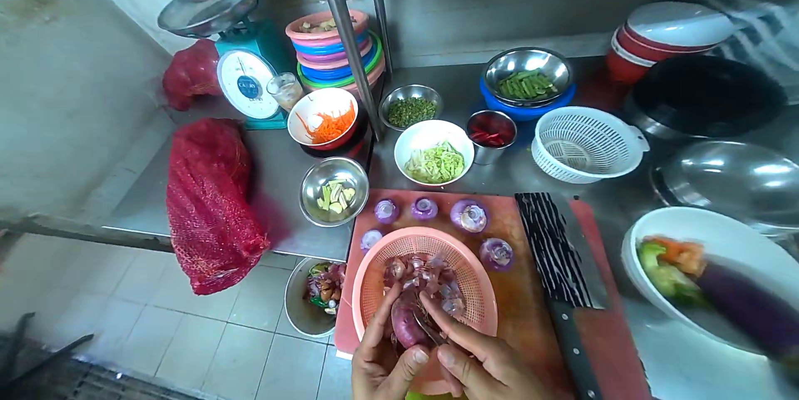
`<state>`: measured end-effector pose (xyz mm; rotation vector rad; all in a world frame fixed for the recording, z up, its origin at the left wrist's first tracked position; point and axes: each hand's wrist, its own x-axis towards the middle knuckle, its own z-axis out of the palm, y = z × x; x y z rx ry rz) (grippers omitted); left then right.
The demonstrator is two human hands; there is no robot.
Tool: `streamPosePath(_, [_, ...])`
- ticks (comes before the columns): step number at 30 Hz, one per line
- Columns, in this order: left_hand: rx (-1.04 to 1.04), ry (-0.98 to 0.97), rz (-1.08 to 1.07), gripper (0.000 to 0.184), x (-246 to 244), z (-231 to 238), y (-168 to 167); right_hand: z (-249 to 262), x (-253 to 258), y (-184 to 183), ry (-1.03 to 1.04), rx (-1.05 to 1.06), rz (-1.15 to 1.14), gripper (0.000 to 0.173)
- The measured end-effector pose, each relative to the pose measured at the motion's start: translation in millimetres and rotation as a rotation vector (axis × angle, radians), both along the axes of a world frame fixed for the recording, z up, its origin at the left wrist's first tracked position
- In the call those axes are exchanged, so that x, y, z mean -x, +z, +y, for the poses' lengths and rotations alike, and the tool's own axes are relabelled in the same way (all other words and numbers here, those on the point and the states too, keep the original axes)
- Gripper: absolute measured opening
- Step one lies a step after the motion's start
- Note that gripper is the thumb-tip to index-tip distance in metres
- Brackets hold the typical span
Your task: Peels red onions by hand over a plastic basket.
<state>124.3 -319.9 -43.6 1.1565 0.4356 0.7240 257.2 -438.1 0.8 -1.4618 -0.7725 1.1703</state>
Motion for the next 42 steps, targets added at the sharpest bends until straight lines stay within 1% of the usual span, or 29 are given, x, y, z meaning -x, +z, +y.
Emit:
streamPosePath(2, [-0.014,0.01,0.022,0.065,2,-2,3,0,2,-2,-0.008,-0.002,0.045,0.049])
streamPosePath(7, [-0.056,0.104,0.051,0.064,-1,-17,7,-1,6,-4,-0.057,-0.006,0.07,0.048])
streamPosePath(9, [-0.064,0.114,0.057,0.064,-2,-18,7,-1,6,-5,-0.067,-0.009,0.087,0.048])
streamPosePath(15, [0.026,-0.044,0.079,0.067,12,4,8,-3,5,-6,-0.027,-0.009,0.097,0.047])
streamPosePath(17, [0.011,-0.008,0.098,0.067,12,-2,9,-4,8,-8,-0.034,-0.006,0.073,0.046])
streamPosePath(22, [-0.073,0.149,0.118,0.065,2,-25,15,-2,12,-8,-0.099,-0.018,0.051,0.044])
streamPosePath(24, [-0.061,0.159,0.126,0.065,0,-26,16,-3,10,-8,-0.102,-0.013,0.033,0.044])
streamPosePath(29, [0.045,0.045,0.136,0.067,12,-9,19,-4,6,-11,-0.026,-0.023,0.009,0.043])
streamPosePath(32, [0.027,0.123,0.142,0.067,12,-23,19,-2,13,-14,-0.085,-0.013,0.002,0.042])
streamPosePath(35, [-0.023,0.208,0.144,0.067,6,-35,16,0,14,-13,-0.122,0.02,0.043,0.04])
streamPosePath(37, [-0.015,0.186,0.153,0.067,8,-29,16,1,11,-13,-0.119,0.015,0.066,0.04])
streamPosePath(40, [0.101,0.048,0.131,0.067,17,-11,23,-2,3,-18,-0.08,0.027,0.012,0.037])
streamPosePath(41, [0.122,0.01,0.107,0.068,18,-8,28,-4,4,-21,-0.073,0.064,-0.009,0.034])
streamPosePath(42, [0.121,-0.003,0.076,0.067,15,-8,35,-5,7,-24,-0.079,0.102,-0.037,0.026])
